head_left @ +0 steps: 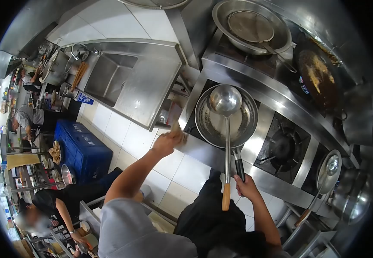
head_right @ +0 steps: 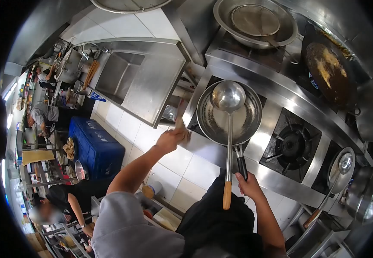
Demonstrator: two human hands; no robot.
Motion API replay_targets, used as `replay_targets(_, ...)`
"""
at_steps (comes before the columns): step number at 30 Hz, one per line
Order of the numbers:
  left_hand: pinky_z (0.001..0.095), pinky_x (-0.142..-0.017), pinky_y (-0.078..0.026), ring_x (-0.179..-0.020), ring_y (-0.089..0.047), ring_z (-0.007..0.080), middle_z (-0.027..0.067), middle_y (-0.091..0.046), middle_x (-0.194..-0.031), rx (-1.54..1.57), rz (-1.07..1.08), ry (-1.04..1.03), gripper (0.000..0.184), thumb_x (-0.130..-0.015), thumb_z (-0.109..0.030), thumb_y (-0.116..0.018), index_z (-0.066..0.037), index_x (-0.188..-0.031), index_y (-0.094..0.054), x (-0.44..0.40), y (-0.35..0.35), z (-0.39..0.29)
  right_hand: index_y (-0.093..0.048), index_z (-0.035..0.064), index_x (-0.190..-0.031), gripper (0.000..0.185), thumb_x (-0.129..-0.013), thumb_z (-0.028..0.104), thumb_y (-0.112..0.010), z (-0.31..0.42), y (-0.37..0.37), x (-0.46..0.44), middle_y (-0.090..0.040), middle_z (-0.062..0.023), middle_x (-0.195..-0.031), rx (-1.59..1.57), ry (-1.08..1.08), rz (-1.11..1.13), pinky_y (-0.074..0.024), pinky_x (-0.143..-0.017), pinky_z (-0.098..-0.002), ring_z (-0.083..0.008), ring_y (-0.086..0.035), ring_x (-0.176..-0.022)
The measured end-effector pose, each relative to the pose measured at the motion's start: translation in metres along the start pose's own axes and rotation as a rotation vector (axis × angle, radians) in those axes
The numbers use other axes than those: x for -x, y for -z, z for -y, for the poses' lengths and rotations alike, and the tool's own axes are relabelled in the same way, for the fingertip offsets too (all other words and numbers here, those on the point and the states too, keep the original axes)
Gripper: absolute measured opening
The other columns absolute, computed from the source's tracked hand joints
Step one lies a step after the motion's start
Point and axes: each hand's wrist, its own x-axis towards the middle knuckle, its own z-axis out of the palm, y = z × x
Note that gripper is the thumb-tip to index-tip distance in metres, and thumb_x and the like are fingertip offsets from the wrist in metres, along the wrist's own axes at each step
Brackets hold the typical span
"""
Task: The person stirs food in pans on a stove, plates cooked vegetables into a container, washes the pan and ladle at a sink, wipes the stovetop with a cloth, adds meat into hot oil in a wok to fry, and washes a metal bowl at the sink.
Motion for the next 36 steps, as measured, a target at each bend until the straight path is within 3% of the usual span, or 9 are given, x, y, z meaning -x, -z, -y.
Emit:
replay_targets(3,0.044,-0.094,-0.051,-0.11,-0.064,0.0319,0.0122,-0.06,-0.133,0.105,-0.331,-0.372,0.047,-0.076,-0.002,-0.061,-0.007,-0.123,-0.065,-0.009,-0.006,0.046,-0.049,0.0073,-0.086,0.037,-0.102,0.04,-0.055,-0.001,0.003,-0.001,-0.049,-0.0015,-0.057,0.037,0.019,0.023,-0.0388,-0.039,-0.0278,-0.0116,-0.049,-0.041)
replay_targets(7,0.0538,-0.113,-0.03,-0.131,-0.047,0.0407,0.0218,-0.057,-0.134,0.036,-0.828,0.269,0.049,-0.083,-0.007,-0.054,-0.001,-0.131,-0.058,-0.026,-0.071,-0.054,-0.048,0.0077,-0.086,0.04,-0.102,0.044,-0.053,-0.004,-0.007,-0.004,-0.051,-0.0027,-0.06,-0.019,-0.003,0.086,-0.0403,-0.04,-0.0285,-0.0123,-0.052,-0.044)
replay_targets(13,0.0463,-0.111,-0.034,-0.129,-0.047,0.0343,0.0159,-0.053,-0.139,1.053,-0.702,0.203,0.049,-0.102,-0.028,-0.041,-0.005,-0.145,-0.046,-0.049,-0.148,-0.314,-0.056,0.0057,-0.109,0.042,-0.101,0.047,-0.053,-0.04,0.0,-0.02,-0.061,-0.007,-0.078,-0.141,0.045,0.131,-0.0497,-0.055,-0.0279,-0.0141,-0.062,-0.061)
replay_targets(15,0.0449,-0.108,-0.037,-0.125,-0.051,0.0306,0.0122,-0.055,-0.138,1.357,-0.739,0.064,0.053,-0.103,-0.035,-0.043,-0.007,-0.147,-0.045,-0.053,-0.18,-0.385,-0.055,0.0063,-0.122,0.043,-0.102,0.045,-0.053,-0.077,0.018,-0.023,-0.063,-0.0091,-0.092,0.339,0.543,-0.19,-0.0512,-0.064,-0.0281,-0.0139,-0.063,-0.071)
replay_targets(20,0.0469,-0.106,-0.039,-0.121,-0.054,0.0394,0.0165,-0.062,-0.124,0.468,-0.713,-0.32,0.045,-0.084,-0.013,-0.055,-0.004,-0.128,-0.062,-0.074,-0.169,-0.369,-0.052,0.0077,-0.131,0.035,-0.105,0.03,-0.051,-0.075,0.091,0.111,-0.063,-0.0085,-0.105,-0.071,0.375,-0.224,-0.0505,-0.073,-0.0274,-0.0133,-0.062,-0.081)
replay_targets(21,0.0498,-0.105,-0.04,-0.121,-0.054,0.0407,0.0192,-0.062,-0.123,0.212,-0.533,-0.116,0.046,-0.082,-0.01,-0.056,-0.002,-0.126,-0.062,-0.075,-0.169,-0.347,-0.053,0.007,-0.13,0.034,-0.105,0.029,-0.05,-0.095,0.116,0.141,-0.063,-0.0085,-0.105,-0.113,0.408,-0.229,-0.0501,-0.072,-0.027,-0.0135,-0.062,-0.08)
replay_targets(23,0.0523,-0.104,-0.039,-0.123,-0.052,0.0411,0.02,-0.061,-0.124,0.112,-0.917,0.065,0.05,-0.079,-0.006,-0.057,0.001,-0.128,-0.059,-0.057,-0.159,-0.33,-0.056,0.0051,-0.126,0.032,-0.105,0.029,-0.049,-0.135,0.158,0.205,-0.064,-0.0079,-0.101,-0.151,0.342,-0.305,-0.0492,-0.07,-0.0261,-0.0132,-0.062,-0.079)
replay_targets(30,0.0519,-0.104,-0.037,-0.124,-0.051,0.0376,0.0207,-0.059,-0.124,0.533,-0.444,-0.12,0.046,-0.077,0.001,-0.05,0.004,-0.122,-0.06,-0.08,-0.183,-0.595,-0.061,0.0023,-0.111,0.031,-0.105,0.03,-0.05,-0.22,0.205,0.331,-0.062,-0.0059,-0.082,-0.332,0.339,-0.515,-0.0487,-0.067,-0.0253,-0.0123,-0.062,-0.073)
replay_targets(36,0.0435,-0.102,-0.044,-0.111,-0.058,0.0346,0.0175,-0.063,-0.115,0.704,-0.343,-0.536,0.041,-0.081,0.003,-0.05,-0.005,-0.118,-0.064,-0.112,-0.172,-0.573,-0.06,0.0024,-0.095,0.027,-0.103,0.028,-0.054,-0.275,0.251,0.332,-0.053,-0.0023,-0.069,-0.506,0.444,-0.895,-0.044,-0.054,-0.0252,-0.0112,-0.054,-0.057)
